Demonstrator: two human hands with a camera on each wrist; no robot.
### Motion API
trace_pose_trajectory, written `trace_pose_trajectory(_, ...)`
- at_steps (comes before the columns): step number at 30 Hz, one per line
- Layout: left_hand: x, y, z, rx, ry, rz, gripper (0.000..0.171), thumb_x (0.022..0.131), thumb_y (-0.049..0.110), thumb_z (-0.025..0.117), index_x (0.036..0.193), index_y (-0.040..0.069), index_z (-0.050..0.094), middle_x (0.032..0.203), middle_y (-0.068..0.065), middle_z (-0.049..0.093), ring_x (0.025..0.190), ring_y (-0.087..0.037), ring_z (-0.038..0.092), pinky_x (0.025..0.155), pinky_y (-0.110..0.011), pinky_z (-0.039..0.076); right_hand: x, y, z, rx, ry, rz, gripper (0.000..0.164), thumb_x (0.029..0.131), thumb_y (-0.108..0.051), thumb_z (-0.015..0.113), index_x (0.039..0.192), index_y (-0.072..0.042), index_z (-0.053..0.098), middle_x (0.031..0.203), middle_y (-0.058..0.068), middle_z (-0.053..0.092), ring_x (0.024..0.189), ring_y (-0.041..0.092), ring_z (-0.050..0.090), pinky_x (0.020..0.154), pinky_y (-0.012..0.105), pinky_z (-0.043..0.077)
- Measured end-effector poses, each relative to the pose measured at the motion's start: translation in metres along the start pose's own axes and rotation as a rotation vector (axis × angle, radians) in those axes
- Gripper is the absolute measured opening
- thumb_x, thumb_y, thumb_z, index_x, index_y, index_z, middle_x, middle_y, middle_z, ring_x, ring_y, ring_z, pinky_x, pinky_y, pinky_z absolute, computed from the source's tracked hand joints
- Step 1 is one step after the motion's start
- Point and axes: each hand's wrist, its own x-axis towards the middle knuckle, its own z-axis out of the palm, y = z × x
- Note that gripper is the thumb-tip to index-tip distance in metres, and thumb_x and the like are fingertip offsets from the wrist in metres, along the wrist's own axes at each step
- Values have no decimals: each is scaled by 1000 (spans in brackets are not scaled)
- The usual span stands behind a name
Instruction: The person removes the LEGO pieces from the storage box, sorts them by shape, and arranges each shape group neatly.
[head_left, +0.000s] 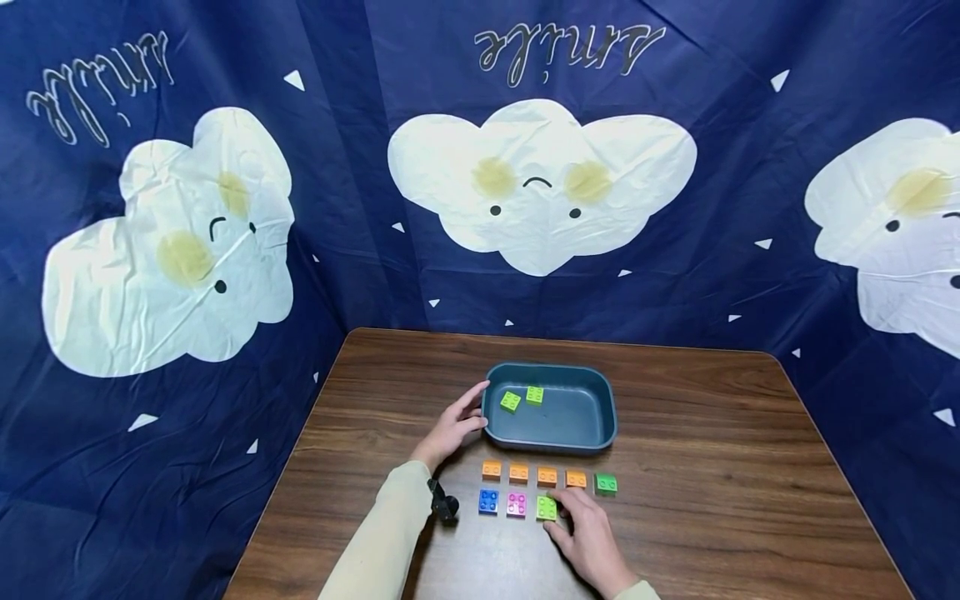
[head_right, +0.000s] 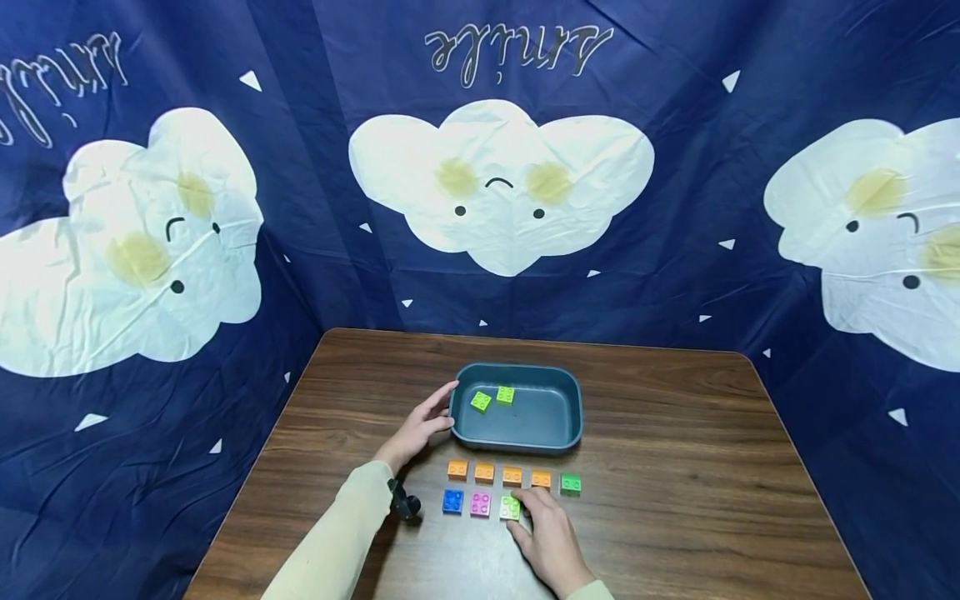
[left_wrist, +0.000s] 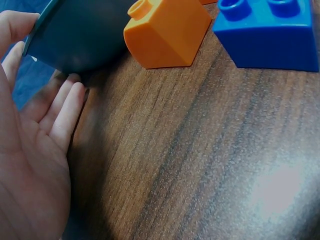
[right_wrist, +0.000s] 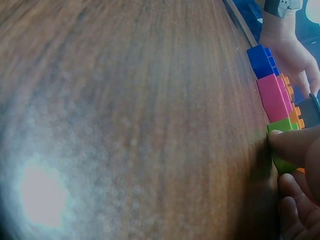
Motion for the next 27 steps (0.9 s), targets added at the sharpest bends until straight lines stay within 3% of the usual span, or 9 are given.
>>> trace_pose_trajectory(6, -1, 1, 0, 16, 10, -8, 70, 101, 7, 63, 164, 27, 39, 162, -17, 44, 136, -35, 55, 109, -48, 52, 0, 0, -1, 13, -9, 5, 45, 71, -5, 95, 111, -9, 76, 102, -3, 70, 84, 5, 62, 74, 29, 57)
trace_pose_trajectory(16, -1, 0, -1, 15, 1, -4, 70, 102, 8, 63, 165, 26, 38, 161, -17, 45, 136, -35, 56, 109, -47, 52, -4, 0, -9, 30, 33, -58, 50, 67, -4, 97, 113, -5, 75, 103, -1, 71, 82, 5, 62, 71, 26, 56)
trace_pose_trajectory(22, -2, 2, -1, 10, -3, 6, 69, 102, 9, 62, 165, 24, 37, 162, -18, 44, 136, -35, 56, 109, -48, 52, -9, -8, -28, 13, -65, 28, 50, 74, -8, 94, 119, -5, 74, 111, -3, 68, 89, 4, 63, 75, 26, 58)
trace_pose_trajectory(27, -2, 4, -1, -2, -6, 7, 70, 102, 6, 62, 165, 22, 37, 162, -20, 43, 137, -38, 54, 110, -50, 51, 1, -23, -50, 1, -42, -23, 50, 76, -11, 94, 121, -8, 74, 112, -2, 68, 94, 10, 66, 81, 31, 61)
